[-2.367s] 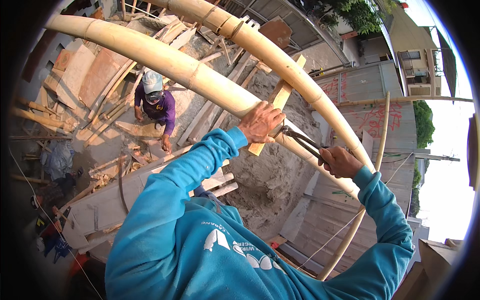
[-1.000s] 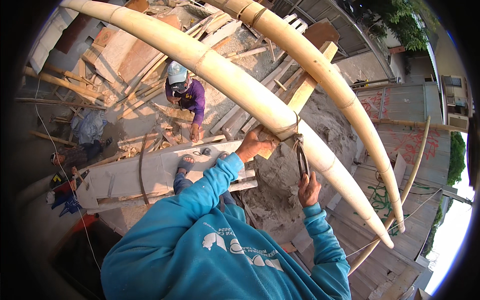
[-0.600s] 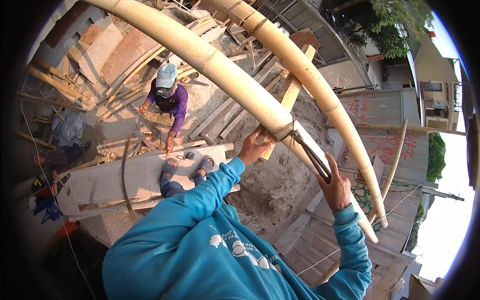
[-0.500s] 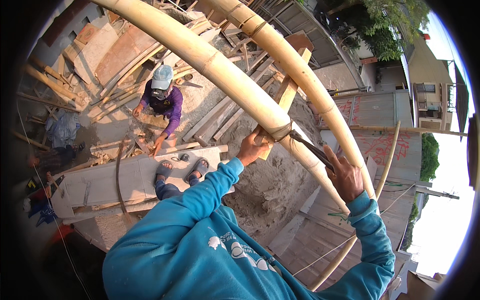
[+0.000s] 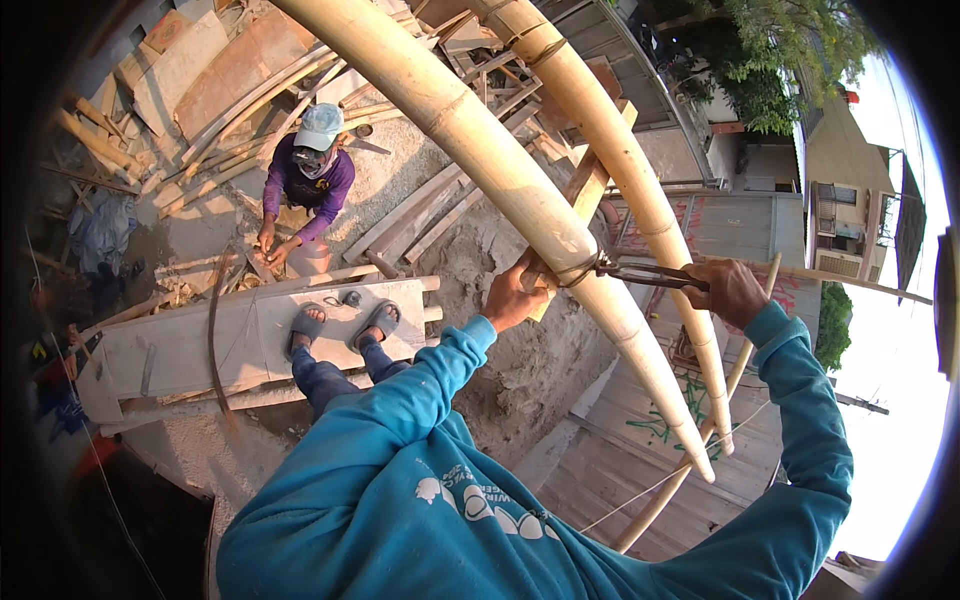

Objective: The person secures bamboo poles to a wooden frame using wire and a hammer. They wrap wire around the joints and hammer it tight, repeating the process at multiple connection points.

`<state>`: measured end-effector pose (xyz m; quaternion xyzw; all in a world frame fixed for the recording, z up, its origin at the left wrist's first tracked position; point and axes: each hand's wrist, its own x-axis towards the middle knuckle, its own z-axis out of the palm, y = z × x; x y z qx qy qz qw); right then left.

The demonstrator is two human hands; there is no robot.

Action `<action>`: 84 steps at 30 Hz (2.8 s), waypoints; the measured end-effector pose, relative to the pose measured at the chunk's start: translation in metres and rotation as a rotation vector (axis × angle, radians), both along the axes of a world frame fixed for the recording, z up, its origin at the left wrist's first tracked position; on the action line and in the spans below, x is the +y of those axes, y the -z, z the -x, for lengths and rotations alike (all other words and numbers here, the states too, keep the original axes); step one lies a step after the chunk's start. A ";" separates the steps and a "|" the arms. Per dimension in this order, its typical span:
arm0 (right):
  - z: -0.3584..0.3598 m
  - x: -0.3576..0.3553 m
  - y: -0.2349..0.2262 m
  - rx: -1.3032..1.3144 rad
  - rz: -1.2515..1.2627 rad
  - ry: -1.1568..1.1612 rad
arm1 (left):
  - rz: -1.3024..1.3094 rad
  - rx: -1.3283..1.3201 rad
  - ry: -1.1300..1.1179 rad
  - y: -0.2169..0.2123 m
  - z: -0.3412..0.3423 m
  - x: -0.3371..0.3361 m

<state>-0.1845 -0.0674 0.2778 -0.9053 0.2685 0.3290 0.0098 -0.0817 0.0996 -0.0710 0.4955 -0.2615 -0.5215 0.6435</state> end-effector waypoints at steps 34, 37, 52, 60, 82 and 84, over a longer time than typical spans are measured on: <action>0.032 0.183 0.045 0.057 0.610 0.399 | -0.059 -0.023 0.160 -0.003 -0.009 -0.011; -0.006 0.166 0.033 0.135 0.780 0.130 | -0.063 0.013 0.157 -0.001 -0.012 -0.013; -0.146 0.141 0.053 1.040 0.767 -0.203 | -0.103 -0.037 0.105 -0.009 -0.011 -0.012; -0.136 0.111 0.053 1.045 0.776 -0.437 | -0.106 -0.061 0.132 -0.010 -0.012 -0.010; 0.024 -0.054 0.056 -0.058 0.094 -0.255 | 0.013 0.078 0.160 -0.001 -0.025 -0.002; 0.059 -0.081 0.098 -0.151 -0.043 -0.231 | 0.044 0.046 0.165 -0.011 -0.027 -0.001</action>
